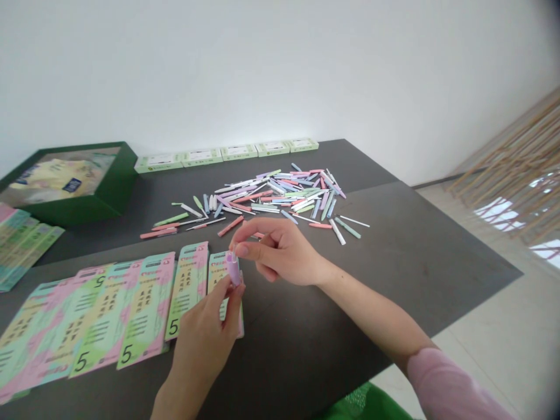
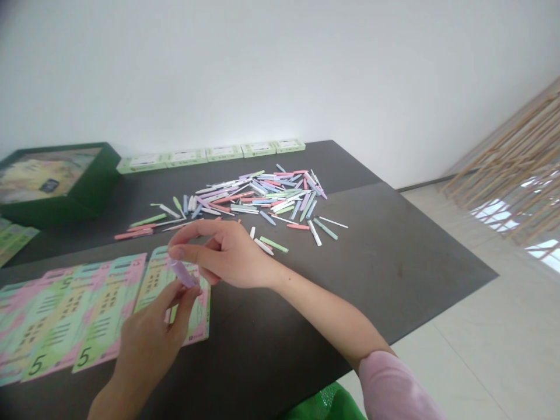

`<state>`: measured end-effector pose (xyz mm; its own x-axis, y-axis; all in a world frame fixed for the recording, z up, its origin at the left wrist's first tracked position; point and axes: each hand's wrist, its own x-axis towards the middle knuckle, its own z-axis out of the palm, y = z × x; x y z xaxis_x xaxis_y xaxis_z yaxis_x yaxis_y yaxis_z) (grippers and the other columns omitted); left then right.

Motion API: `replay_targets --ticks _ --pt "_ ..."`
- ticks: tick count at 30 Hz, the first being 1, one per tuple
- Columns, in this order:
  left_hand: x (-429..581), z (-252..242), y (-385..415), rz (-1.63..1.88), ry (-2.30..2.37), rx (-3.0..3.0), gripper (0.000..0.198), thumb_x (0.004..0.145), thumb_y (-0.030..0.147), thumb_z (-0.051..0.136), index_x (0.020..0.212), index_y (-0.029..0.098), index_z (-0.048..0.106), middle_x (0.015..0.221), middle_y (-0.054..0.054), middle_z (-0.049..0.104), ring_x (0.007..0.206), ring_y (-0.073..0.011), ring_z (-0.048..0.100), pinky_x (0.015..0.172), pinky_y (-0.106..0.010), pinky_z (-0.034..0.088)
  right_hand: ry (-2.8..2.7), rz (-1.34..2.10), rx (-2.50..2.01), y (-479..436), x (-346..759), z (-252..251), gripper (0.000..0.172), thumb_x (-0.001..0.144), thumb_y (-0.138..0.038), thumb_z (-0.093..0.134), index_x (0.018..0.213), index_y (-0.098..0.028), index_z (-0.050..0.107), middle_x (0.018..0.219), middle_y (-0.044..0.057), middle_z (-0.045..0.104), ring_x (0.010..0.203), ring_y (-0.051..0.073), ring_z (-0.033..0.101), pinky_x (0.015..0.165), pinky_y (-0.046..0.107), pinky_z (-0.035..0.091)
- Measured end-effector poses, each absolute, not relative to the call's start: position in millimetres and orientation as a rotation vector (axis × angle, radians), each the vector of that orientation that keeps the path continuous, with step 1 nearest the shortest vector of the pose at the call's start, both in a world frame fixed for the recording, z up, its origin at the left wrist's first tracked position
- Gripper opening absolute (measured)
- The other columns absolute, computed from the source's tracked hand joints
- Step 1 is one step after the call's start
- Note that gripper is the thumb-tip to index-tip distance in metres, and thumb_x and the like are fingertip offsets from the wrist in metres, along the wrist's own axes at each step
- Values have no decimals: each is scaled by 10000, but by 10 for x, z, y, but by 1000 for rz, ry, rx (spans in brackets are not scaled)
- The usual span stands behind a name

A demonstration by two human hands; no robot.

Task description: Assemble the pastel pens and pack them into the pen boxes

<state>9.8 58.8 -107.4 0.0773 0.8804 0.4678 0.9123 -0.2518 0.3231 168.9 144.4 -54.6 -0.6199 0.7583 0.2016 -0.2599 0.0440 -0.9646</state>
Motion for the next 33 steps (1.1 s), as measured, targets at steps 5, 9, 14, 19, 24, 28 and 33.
replay_targets --ticks 5,9,14,19,24,28,33 --pt "63 -1098 577 -850 -1940 -2253 340 962 404 386 946 193 652 736 -35 755 641 -198 723 593 -248 520 -1628 1619 -547 1463 1668 -557 133 873 -296 618 863 -168 583 430 -115 447 341 23 395 335 122 268" --pt "47 -1110 571 -834 -1941 -2230 353 963 425 382 942 198 651 731 -37 755 633 -196 721 561 -243 501 -1652 1562 -580 1504 1643 -608 108 868 -276 612 853 -174 584 510 -98 490 359 19 410 351 135 282" --pt "41 -1109 589 -828 -1863 -2251 327 964 392 405 911 186 653 708 -31 749 589 -189 708 528 -238 475 -1746 1563 -641 1499 1631 -661 154 882 -326 596 895 -173 601 471 -97 450 374 42 422 369 148 287" --pt "63 -1030 591 -838 -1941 -2274 290 958 375 419 886 211 647 701 2 743 494 -166 660 530 -242 467 -1870 1392 -659 1469 1645 -657 209 914 -362 548 929 -166 620 504 -90 449 395 33 394 389 157 254" --pt "63 -965 575 -922 -2046 -2278 271 934 407 447 864 238 647 716 17 744 520 -166 669 545 -243 477 -2030 1139 -659 1454 1702 -562 233 933 -319 524 1012 -160 674 565 -61 520 483 46 454 469 164 326" --pt "66 -918 574 -982 -2105 -2252 274 916 436 460 886 249 659 748 10 755 631 -193 712 592 -255 507 -2084 1161 -637 1411 1726 -463 323 963 -339 468 1158 -175 666 531 -63 506 469 65 459 473 175 340" --pt "104 -805 580 -1098 -2114 -2297 293 900 463 475 822 248 659 712 26 749 599 -178 704 533 -238 487 -2151 1048 -657 1326 1729 -303 440 977 -335 446 1388 -191 508 563 -65 546 475 69 475 523 175 361"
